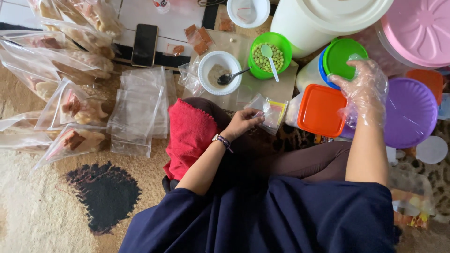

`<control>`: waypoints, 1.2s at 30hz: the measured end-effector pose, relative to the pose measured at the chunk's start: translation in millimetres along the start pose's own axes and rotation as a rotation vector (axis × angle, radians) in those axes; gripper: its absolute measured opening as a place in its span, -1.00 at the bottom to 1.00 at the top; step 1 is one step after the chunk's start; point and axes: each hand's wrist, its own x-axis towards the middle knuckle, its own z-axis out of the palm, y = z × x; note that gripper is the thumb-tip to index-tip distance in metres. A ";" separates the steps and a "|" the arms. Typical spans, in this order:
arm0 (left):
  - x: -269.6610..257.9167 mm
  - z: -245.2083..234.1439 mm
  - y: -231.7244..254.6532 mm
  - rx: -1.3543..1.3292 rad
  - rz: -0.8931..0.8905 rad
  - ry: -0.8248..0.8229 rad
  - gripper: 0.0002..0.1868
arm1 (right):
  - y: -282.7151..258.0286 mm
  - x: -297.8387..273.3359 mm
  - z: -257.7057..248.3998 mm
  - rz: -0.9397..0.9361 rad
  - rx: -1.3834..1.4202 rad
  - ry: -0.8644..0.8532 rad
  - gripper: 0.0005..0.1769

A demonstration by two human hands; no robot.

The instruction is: Packaging small snacks and peas into plastic zip-lock bags by hand and using a spoon.

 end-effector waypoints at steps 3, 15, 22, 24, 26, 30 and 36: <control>2.9 -0.6 -7.5 0.035 0.058 0.022 -0.67 | -4.5 0.5 0.9 -0.004 -0.073 -0.011 -0.36; 5.5 -1.9 -7.0 0.096 0.038 0.035 -0.68 | -17.9 26.6 12.6 0.084 -0.272 -0.278 -0.30; 6.0 -1.0 -10.1 0.078 0.049 0.034 -0.67 | -27.2 4.1 26.2 -0.245 -0.450 0.225 -0.57; 6.4 -1.3 -10.7 0.075 0.049 0.035 -0.67 | -33.7 4.5 21.2 -0.260 -0.491 0.309 -0.55; 9.3 -1.5 -13.3 0.106 0.062 0.038 -0.66 | -35.0 7.7 17.6 -0.126 -0.633 0.064 -0.44; 12.4 -2.2 -19.5 0.147 0.075 0.056 -0.66 | -25.5 3.8 12.9 -0.111 -0.569 0.021 -0.54; 23.1 -1.2 -34.6 0.112 0.062 0.036 -0.66 | -81.2 -18.5 -9.7 -0.355 -0.482 0.209 -0.47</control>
